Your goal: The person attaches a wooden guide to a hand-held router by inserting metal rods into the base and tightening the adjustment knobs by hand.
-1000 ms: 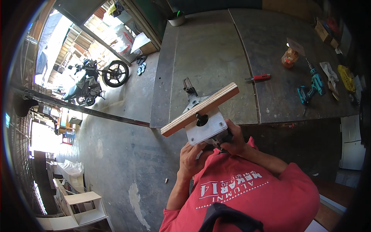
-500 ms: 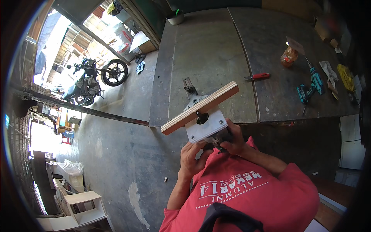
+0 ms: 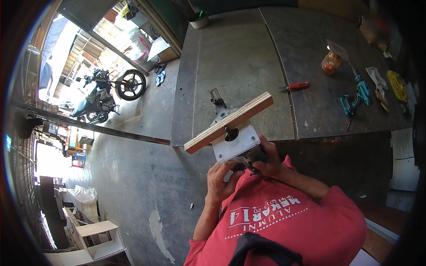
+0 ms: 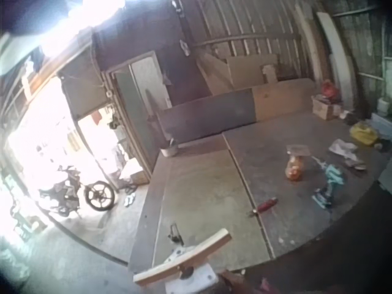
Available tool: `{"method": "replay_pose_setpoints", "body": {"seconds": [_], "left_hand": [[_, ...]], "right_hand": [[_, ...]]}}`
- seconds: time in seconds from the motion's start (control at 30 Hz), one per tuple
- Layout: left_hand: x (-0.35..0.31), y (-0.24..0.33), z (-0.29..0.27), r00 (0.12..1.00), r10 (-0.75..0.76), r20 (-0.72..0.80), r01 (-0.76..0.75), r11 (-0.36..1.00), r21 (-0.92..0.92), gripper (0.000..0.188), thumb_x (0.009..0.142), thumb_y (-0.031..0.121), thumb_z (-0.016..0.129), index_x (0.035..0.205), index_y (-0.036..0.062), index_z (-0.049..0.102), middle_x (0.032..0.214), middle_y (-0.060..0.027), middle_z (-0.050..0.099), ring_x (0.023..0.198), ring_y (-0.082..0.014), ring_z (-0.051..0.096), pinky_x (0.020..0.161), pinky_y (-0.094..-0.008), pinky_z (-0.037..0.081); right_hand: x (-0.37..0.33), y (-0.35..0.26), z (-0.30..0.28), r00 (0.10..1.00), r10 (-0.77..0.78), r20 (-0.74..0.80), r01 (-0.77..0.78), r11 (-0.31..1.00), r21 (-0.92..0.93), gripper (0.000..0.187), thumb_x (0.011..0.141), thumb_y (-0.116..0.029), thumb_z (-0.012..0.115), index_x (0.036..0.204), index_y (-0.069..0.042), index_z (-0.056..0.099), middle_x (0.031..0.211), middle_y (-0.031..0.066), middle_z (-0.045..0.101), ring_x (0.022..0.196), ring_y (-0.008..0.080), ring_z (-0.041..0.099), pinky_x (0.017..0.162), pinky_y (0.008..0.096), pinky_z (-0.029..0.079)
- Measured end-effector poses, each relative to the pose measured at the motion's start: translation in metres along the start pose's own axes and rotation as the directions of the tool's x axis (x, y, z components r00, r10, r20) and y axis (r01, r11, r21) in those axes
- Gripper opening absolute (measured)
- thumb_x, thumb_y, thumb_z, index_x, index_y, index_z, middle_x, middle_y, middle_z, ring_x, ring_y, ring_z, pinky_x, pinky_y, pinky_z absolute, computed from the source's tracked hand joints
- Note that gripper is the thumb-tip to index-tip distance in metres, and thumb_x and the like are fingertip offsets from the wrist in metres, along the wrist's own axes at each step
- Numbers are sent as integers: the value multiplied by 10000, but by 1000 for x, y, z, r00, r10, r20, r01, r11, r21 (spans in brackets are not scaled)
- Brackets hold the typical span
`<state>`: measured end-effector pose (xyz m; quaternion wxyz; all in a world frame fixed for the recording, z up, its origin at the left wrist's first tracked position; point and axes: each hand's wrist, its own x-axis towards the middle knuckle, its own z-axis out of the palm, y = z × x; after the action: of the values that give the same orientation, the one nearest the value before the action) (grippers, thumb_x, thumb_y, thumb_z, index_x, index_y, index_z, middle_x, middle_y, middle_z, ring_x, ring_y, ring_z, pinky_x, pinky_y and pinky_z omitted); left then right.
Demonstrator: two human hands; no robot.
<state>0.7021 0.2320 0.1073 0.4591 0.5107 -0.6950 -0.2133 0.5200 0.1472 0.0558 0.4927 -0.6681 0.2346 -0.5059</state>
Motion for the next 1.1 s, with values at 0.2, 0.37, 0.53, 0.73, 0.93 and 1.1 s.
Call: {"method": "replay_pose_setpoints", "body": {"seconds": [0.2, 0.37, 0.53, 0.73, 0.93, 1.1], "left_hand": [[-1, -1, 0, 1000, -9, 4, 9, 1000, 8, 317, 736, 50, 796, 1015, 0, 654, 852, -109, 697, 761, -272, 673, 668, -345, 511], [2, 4, 2, 999, -17, -33, 16, 1000, -1, 230, 732, 4, 759, 922, -19, 632, 796, -110, 670, 704, -210, 652, 665, -297, 500], [0, 1, 2, 999, -38, -29, 38, 999, -13, 219, 739, 10, 752, 919, -19, 630, 798, -112, 672, 703, -209, 653, 669, -294, 501], [4, 5, 0, 998, -59, -3, 59, 998, -36, 235, 757, 67, 767, 945, 0, 644, 824, -124, 679, 731, -275, 662, 657, -340, 504], [7, 8, 2, 990, -140, 12, 140, 981, -136, 375, 999, 295, 519, 838, -21, 640, 693, -84, 626, 607, -158, 576, 582, -285, 437], [4, 8, 7, 974, -226, 0, 222, 958, -182, 429, 1045, 310, 451, 838, -11, 647, 654, -45, 604, 537, -99, 501, 503, -273, 369]], "right_hand": [[0, 2, -1, 1000, 15, 8, -15, 1000, -13, 827, 829, -647, 681, 1281, 26, 514, 964, 158, 661, 852, 242, 691, 734, 351, 525], [0, 0, 3, 998, -30, -53, 31, 999, 10, 819, 825, -639, 690, 1277, 22, 519, 977, 160, 665, 871, 247, 696, 744, 353, 526], [0, 1, 3, 999, -18, -43, 19, 1000, 17, 817, 817, -627, 706, 1282, 19, 521, 987, 160, 665, 877, 243, 695, 752, 352, 526], [-1, 3, -1, 999, 33, 14, -34, 999, 7, 811, 809, -617, 720, 1277, 16, 526, 986, 160, 667, 871, 241, 696, 749, 351, 527], [0, 1, -2, 999, 20, 32, -19, 999, -28, 796, 805, -596, 736, 1268, 16, 528, 981, 160, 669, 869, 244, 698, 746, 352, 529], [-1, 0, -1, 996, 78, 45, -78, 997, 7, 784, 800, -581, 750, 1270, 7, 529, 987, 162, 672, 883, 251, 700, 759, 357, 531]]}}
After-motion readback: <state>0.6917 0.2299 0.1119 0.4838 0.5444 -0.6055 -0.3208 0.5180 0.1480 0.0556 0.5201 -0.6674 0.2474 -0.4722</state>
